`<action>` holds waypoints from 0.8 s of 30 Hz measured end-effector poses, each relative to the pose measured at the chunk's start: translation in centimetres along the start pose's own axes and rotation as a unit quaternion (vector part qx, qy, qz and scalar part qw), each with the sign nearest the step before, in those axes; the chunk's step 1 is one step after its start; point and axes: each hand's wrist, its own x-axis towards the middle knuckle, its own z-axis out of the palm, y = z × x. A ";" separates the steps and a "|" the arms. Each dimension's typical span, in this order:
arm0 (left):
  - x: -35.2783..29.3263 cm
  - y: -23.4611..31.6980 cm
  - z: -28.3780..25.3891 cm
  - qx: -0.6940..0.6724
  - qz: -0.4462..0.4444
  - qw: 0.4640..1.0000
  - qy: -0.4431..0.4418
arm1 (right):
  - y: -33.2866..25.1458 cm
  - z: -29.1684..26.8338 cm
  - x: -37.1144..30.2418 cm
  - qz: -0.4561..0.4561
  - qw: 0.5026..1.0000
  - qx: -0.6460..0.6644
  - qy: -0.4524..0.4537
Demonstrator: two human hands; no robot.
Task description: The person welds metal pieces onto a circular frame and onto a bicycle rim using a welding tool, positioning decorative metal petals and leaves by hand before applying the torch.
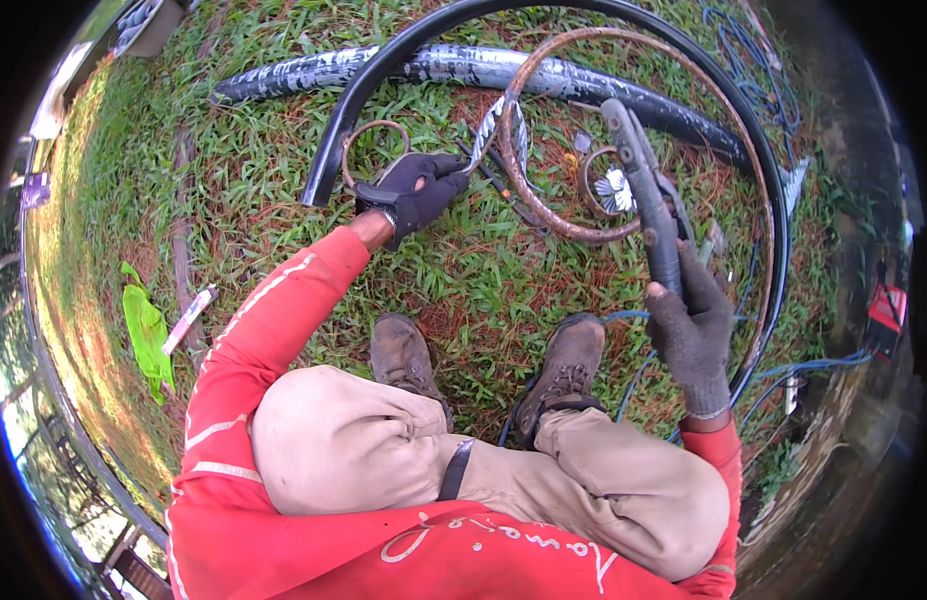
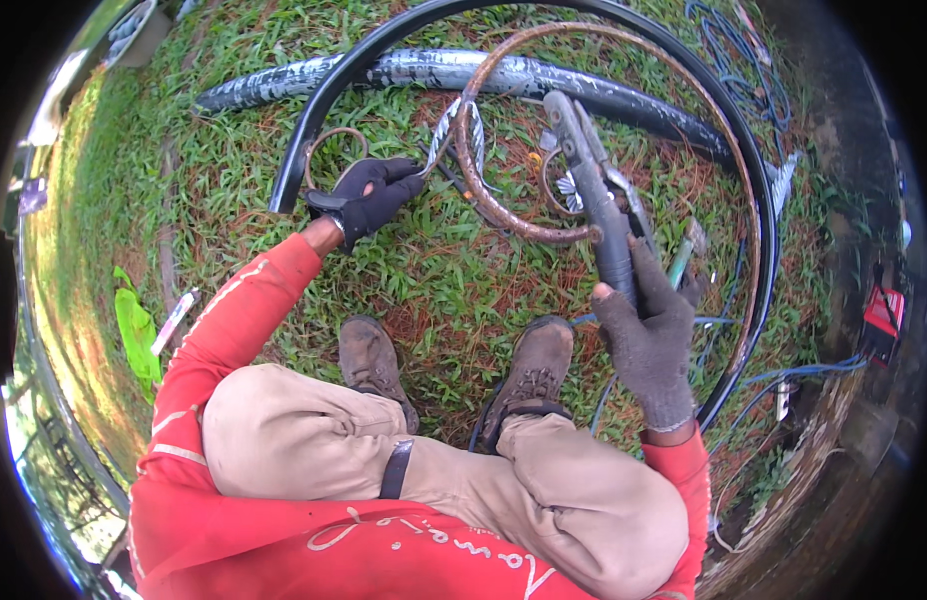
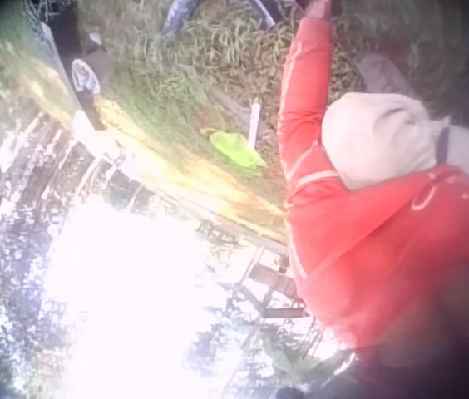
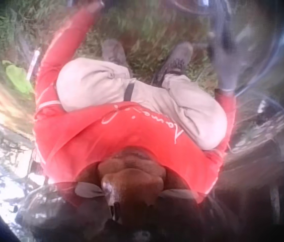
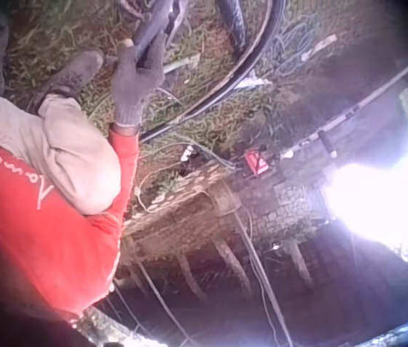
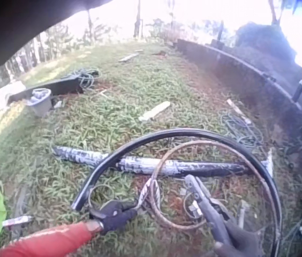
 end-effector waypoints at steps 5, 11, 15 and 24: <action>-2.2 0.4 -2.3 0.056 0.007 0.998 0.042 | 4.0 2.0 1.6 -0.088 0.993 -0.060 -0.056; -7.7 8.3 -2.1 0.108 0.095 0.982 -0.122 | 6.3 2.8 3.3 -0.213 0.961 -0.143 -0.101; -7.2 10.3 4.3 0.073 0.100 0.961 -0.247 | 5.7 2.5 4.0 -0.230 0.945 -0.194 -0.129; -8.2 11.0 11.0 -0.050 0.106 0.946 -0.303 | 5.4 3.5 3.4 -0.241 0.940 -0.190 -0.147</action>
